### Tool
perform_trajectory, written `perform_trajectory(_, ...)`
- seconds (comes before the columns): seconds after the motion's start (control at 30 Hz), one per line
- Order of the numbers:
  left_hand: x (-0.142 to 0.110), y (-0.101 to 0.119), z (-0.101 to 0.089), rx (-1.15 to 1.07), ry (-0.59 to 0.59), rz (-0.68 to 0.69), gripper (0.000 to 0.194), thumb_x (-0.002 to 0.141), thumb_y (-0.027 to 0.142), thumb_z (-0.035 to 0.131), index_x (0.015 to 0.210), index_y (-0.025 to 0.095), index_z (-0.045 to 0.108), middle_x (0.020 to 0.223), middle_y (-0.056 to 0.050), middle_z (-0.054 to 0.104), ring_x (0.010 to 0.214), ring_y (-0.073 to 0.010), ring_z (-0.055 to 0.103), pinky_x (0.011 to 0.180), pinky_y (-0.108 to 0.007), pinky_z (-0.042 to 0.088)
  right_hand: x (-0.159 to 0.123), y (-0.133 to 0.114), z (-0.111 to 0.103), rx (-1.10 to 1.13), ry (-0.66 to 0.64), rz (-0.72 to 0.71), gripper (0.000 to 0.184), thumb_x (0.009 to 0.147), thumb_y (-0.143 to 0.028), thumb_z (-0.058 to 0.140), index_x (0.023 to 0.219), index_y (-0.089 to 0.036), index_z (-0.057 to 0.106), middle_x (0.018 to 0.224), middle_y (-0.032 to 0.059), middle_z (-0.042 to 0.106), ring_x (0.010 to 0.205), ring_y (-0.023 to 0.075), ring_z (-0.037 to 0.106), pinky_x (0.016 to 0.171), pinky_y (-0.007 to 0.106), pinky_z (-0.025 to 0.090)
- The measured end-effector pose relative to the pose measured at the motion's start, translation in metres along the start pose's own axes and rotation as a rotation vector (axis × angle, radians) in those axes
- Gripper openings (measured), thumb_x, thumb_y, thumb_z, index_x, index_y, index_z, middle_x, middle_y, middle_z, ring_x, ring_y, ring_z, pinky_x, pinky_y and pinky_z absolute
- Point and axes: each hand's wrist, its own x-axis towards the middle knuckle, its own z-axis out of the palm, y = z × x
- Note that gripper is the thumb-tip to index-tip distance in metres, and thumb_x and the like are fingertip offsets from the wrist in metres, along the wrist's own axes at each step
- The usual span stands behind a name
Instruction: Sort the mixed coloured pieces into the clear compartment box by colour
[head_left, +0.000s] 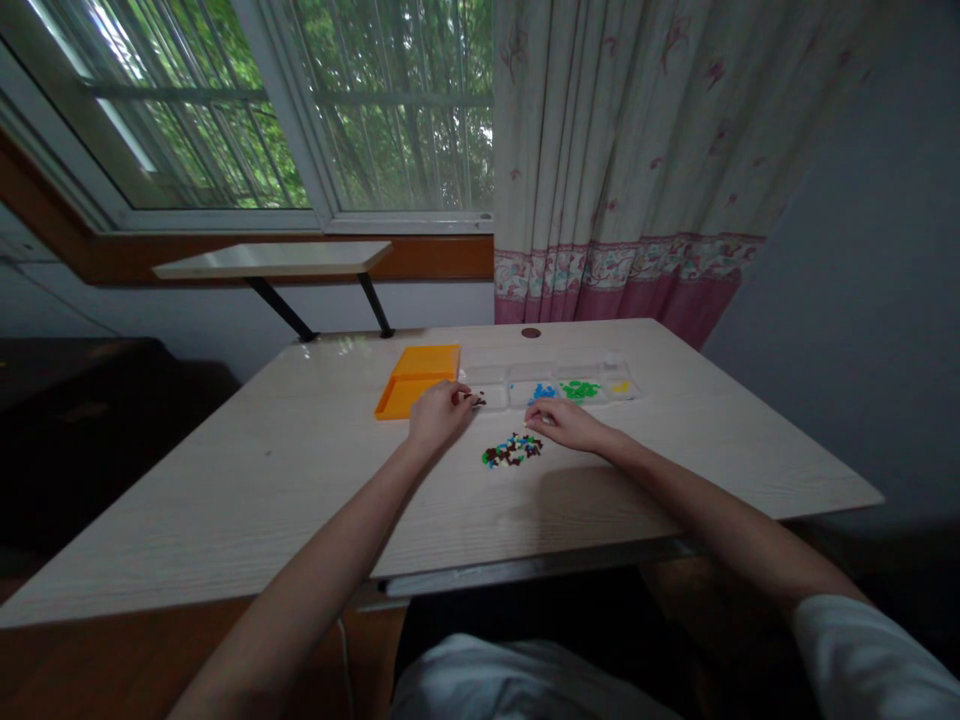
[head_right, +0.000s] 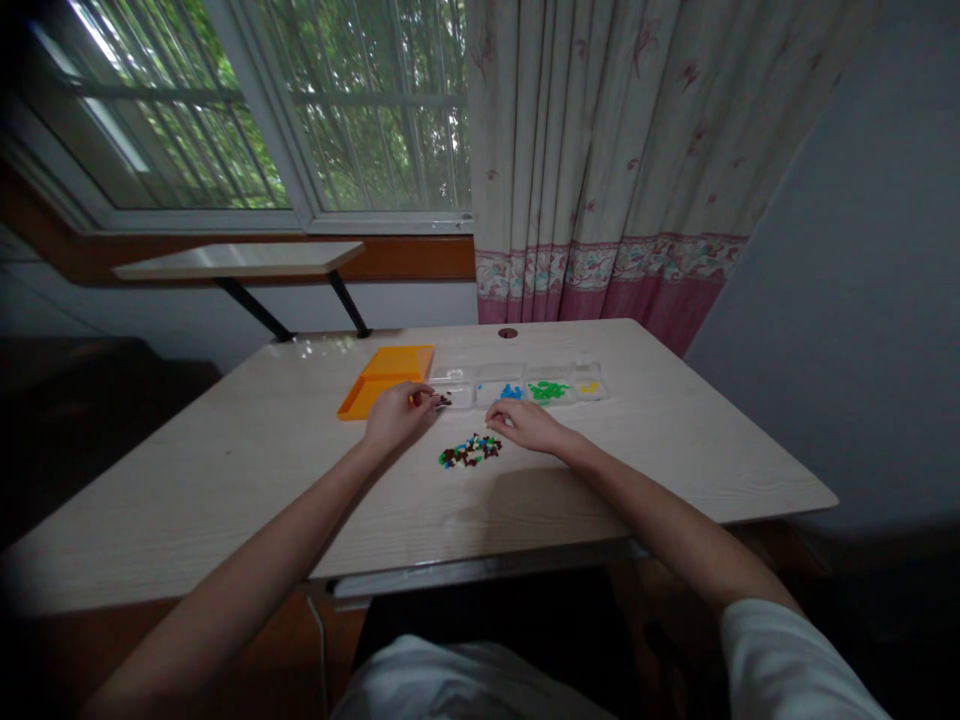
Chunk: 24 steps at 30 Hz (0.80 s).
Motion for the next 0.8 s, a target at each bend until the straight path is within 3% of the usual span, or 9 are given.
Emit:
perform_trajectory(0.07,-0.001,0.003,-0.001,-0.032,-0.026,0.042,0.028,0.08,0.042,0.052,0.088,0.019,0.065,0.071,-0.003,0.062,0.062,-0.0136,0.054,0.055,-0.023,0.036,0.0,-0.002,0.0,0.002,0.024,0.021,0.014,0.084,-0.026,0.051,0.084,-0.016,0.06,0.077,0.0038,0.061,0.069,0.0134,0.054,0.064,0.024,0.04)
perform_trajectory(0.3,-0.016,0.036,-0.008,-0.189,-0.229,0.418,0.022,0.085,0.033,0.048,0.09,0.019,0.063,0.076,-0.002,0.061,0.066,-0.0106,0.054,0.062,-0.021,0.039,0.007,-0.018,0.003,0.143,0.088,0.124,0.019,0.085,-0.028,0.049,0.08,-0.014,0.062,0.072,0.0029,0.062,0.064,0.0124,0.053,0.06,0.023,0.039)
perform_trajectory(0.53,-0.02,0.043,-0.005,-0.185,-0.201,0.463,0.023,0.085,0.035,0.049,0.091,0.018,0.063,0.074,-0.002,0.059,0.065,-0.0104,0.053,0.059,-0.02,0.038,0.009,-0.025,0.006,0.375,0.076,0.184,0.029,0.085,-0.038,0.048,0.079,-0.014,0.062,0.076,0.0034,0.064,0.07,0.0137,0.056,0.065,0.024,0.042)
perform_trajectory(0.8,-0.022,0.045,-0.009,-0.227,-0.123,0.501,0.022,0.085,0.034,0.049,0.088,0.018,0.063,0.074,-0.002,0.058,0.064,-0.0102,0.053,0.058,-0.02,0.039,0.01,-0.023,0.006,0.407,0.063,0.189,0.031,0.084,-0.04,0.048,0.081,-0.013,0.064,0.078,0.0044,0.065,0.073,0.0146,0.057,0.067,0.025,0.042)
